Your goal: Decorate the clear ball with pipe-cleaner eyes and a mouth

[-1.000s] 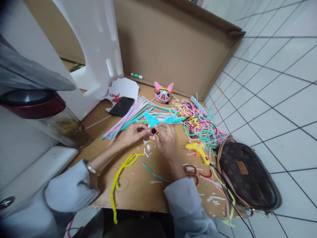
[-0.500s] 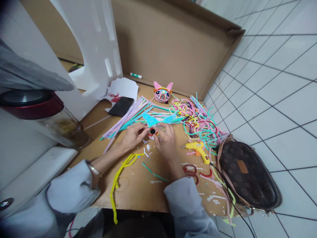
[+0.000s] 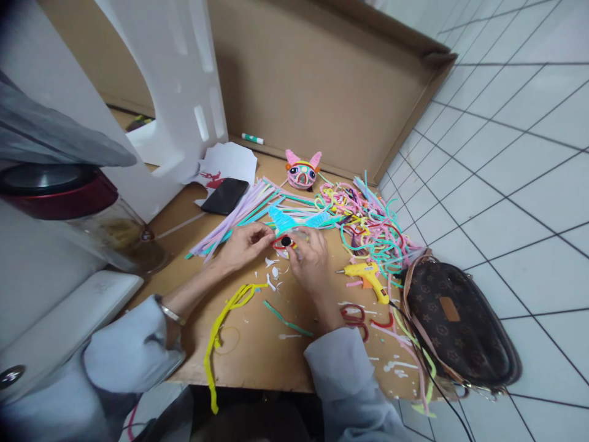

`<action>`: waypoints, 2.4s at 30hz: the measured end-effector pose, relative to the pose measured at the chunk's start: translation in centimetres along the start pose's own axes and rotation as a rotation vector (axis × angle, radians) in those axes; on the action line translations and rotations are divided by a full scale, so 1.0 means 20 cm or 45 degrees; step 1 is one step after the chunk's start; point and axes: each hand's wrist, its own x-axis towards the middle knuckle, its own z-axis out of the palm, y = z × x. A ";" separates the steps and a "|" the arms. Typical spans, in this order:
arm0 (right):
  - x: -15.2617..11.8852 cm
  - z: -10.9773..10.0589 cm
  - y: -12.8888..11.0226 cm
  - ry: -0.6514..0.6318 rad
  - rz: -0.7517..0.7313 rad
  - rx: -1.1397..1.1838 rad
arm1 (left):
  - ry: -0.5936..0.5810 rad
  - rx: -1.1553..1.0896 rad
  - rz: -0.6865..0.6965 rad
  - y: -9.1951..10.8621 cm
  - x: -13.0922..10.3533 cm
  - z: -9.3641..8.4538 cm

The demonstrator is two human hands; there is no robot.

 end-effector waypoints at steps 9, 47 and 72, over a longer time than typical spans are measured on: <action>0.00 0.00 0.00 0.010 0.012 0.003 | -0.484 -0.319 -0.390 -0.05 0.03 -0.11; 0.00 0.01 0.00 -0.022 0.042 0.063 | -0.328 -0.304 -0.333 -0.02 0.02 -0.03; -0.01 -0.01 -0.08 0.264 0.215 0.056 | -0.394 -0.467 -0.219 0.07 0.03 -0.11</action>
